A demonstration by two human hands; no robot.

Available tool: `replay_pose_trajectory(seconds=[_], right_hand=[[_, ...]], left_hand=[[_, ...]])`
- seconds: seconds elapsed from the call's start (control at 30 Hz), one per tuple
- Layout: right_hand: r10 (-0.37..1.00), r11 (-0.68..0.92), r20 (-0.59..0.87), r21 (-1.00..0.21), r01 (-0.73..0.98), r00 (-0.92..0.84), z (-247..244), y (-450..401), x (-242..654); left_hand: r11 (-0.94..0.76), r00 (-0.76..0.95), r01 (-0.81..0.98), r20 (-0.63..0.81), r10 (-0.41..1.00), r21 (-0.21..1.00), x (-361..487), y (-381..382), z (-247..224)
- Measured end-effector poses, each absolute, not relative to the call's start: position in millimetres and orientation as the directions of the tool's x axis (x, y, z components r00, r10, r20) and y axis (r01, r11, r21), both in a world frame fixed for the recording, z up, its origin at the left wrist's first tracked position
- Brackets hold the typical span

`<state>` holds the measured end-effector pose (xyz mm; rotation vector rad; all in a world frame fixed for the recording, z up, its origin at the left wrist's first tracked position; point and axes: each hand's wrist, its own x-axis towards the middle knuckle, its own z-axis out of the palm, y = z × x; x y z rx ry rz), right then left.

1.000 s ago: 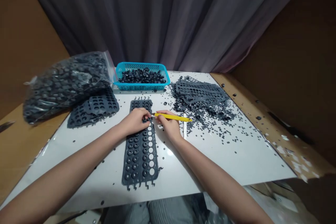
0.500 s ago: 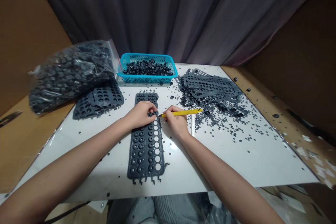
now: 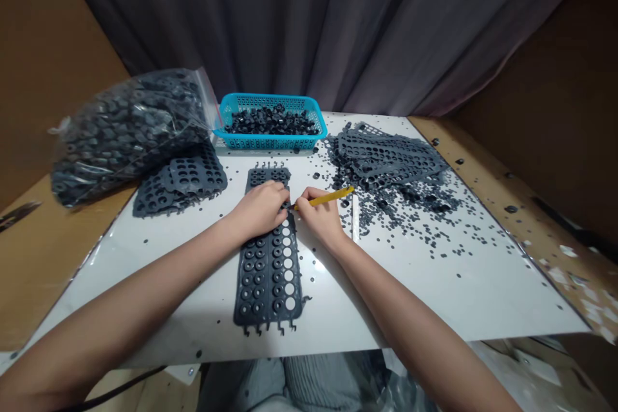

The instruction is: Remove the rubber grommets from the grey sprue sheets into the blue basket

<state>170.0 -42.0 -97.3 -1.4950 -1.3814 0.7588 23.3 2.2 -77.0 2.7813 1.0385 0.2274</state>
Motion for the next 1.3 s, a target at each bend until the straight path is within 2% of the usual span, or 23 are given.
replay_pose_trajectory(seconds=[0.1, 0.4, 0.53, 0.63, 0.7, 0.77, 0.93, 1.03, 1.3], right_hand=[[0.977, 0.037, 0.113, -0.924, 0.381, 0.181, -97, -41, 171], [0.976, -0.02, 0.056, -0.939, 0.342, 0.21, -99, -41, 173], [0.975, -0.016, 0.06, -0.94, 0.34, 0.212, -99, -41, 173], [0.975, -0.016, 0.062, -0.94, 0.341, 0.215, -98, -42, 173], [0.973, -0.014, 0.066, -0.938, 0.346, 0.219, -98, -42, 172], [0.973, -0.01, 0.071, -0.938, 0.347, 0.22, -99, -42, 172], [0.976, 0.009, 0.081, -0.944, 0.33, 0.204, -101, -40, 171], [0.976, 0.007, 0.077, -0.946, 0.324, 0.204, -102, -40, 171], [0.977, -0.005, 0.071, -0.937, 0.35, 0.203, -104, -38, 171]], left_hand=[[-0.769, 0.766, 0.639, 0.071, 0.639, 0.027, 28, -4, -71], [-0.798, 0.813, 0.576, 0.021, 0.582, -0.178, 36, -6, -74], [-0.794, 0.832, 0.549, 0.08, 0.549, -0.26, 35, -11, -81], [-0.798, 0.84, 0.539, 0.097, 0.534, -0.271, 32, -11, -87], [-0.803, 0.832, 0.552, 0.083, 0.549, -0.224, 28, -7, -89], [-0.81, 0.82, 0.573, 0.078, 0.568, -0.124, 24, -2, -90], [-0.751, 0.732, 0.604, 0.187, 0.656, 0.267, 13, 7, -95], [-0.656, 0.637, 0.61, 0.218, 0.74, 0.445, 11, 7, -98], [-0.389, 0.362, 0.546, 0.209, 0.908, 0.742, 8, 10, -107]])
